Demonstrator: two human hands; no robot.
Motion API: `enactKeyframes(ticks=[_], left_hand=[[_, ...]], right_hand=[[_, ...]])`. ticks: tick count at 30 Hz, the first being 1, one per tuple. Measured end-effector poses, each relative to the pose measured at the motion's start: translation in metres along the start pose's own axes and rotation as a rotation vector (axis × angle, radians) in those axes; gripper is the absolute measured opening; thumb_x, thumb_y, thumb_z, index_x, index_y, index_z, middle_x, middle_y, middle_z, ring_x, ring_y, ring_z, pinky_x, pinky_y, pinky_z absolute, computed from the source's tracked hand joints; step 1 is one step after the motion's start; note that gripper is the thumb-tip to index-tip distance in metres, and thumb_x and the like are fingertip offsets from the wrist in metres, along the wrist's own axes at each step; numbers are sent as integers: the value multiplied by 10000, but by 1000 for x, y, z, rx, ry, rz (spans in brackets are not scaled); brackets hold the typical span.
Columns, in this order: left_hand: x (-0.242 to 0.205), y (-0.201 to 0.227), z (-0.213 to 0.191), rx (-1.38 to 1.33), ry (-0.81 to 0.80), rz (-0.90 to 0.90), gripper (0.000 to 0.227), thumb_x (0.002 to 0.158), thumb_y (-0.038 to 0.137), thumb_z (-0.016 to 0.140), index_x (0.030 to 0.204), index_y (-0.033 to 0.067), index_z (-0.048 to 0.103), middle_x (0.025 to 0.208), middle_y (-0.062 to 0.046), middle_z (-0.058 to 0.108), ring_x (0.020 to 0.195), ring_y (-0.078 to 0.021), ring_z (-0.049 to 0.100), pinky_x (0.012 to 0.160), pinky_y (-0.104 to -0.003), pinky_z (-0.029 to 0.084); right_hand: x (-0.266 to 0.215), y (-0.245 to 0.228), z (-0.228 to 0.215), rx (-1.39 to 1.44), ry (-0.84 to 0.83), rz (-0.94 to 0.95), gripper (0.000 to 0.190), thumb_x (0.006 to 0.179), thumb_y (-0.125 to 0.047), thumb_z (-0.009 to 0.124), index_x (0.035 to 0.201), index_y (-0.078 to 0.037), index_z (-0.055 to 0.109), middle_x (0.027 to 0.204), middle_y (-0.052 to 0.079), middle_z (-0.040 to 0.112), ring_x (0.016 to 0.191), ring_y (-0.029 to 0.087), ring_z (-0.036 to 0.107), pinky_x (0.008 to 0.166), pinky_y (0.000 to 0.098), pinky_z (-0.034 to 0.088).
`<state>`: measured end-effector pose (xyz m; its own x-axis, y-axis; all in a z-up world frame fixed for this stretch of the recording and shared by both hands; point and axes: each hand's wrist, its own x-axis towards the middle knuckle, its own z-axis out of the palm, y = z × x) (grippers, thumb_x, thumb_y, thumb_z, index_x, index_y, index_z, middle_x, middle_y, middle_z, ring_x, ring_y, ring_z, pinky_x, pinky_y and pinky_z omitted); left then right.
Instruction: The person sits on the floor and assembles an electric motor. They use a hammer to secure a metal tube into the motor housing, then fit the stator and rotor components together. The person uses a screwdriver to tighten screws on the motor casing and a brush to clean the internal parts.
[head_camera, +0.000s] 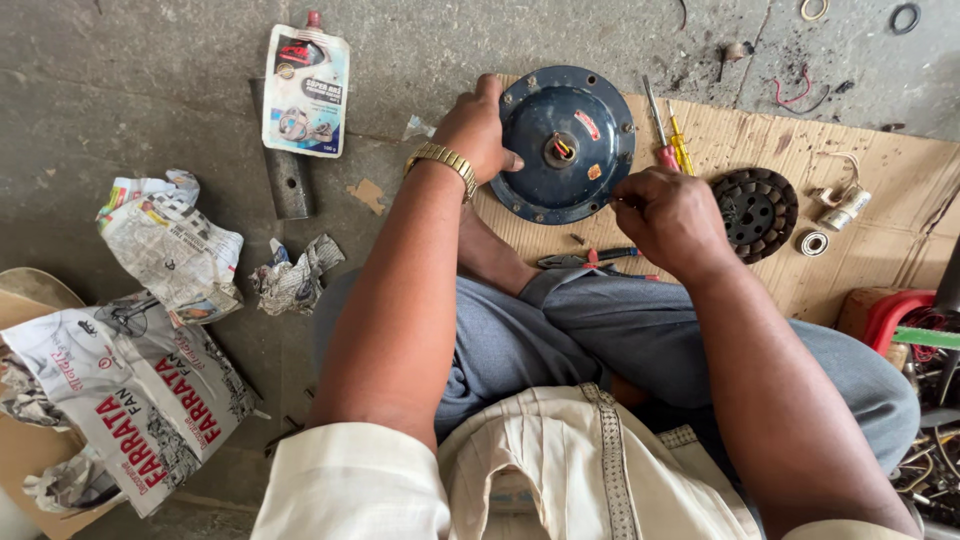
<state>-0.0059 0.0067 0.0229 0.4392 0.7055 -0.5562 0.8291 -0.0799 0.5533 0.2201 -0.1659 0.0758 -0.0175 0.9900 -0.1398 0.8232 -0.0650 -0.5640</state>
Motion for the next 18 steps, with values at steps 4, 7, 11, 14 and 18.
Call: enactKeyframes(ticks=[4,7,11,14,18], left_hand=[[0,-3,1,-22,13,8,977,667,193,966,1406,66,339,1351,-275,552,1252,-444,575,1054,-462,489],[0,-8,6,-31,24,20,974,669,211,970,1399,59,343,1337,-275,568,1255,-445,578,1052,-458,499],[2,-10,8,-28,47,48,984,659,219,979,1390,58,338,1326,-289,557,1245,-450,572,1037,-460,502],[3,-11,9,-18,47,40,997,656,227,981,1395,59,334,1302,-286,575,1233,-449,580,1029,-460,507],[3,-11,13,-13,58,37,960,690,228,958,1403,51,340,1289,-281,604,1218,-437,608,1010,-442,536]], right_hand=[[2,-7,11,-54,-21,-81,117,886,-158,753,955,-64,745,882,118,709,821,334,697,757,449,567],[-5,-12,23,-174,-27,-76,112,898,-177,733,953,-82,755,904,125,711,824,342,695,740,456,562],[-6,-19,35,-325,-34,-56,111,933,-204,696,940,-110,755,933,120,718,834,335,699,746,453,562],[-7,-20,42,-510,-73,-115,106,937,-190,655,906,-115,723,922,105,710,842,309,704,745,434,567],[-12,-21,51,-661,-79,-160,90,929,-142,606,886,-118,682,942,85,704,857,275,707,748,402,571]])
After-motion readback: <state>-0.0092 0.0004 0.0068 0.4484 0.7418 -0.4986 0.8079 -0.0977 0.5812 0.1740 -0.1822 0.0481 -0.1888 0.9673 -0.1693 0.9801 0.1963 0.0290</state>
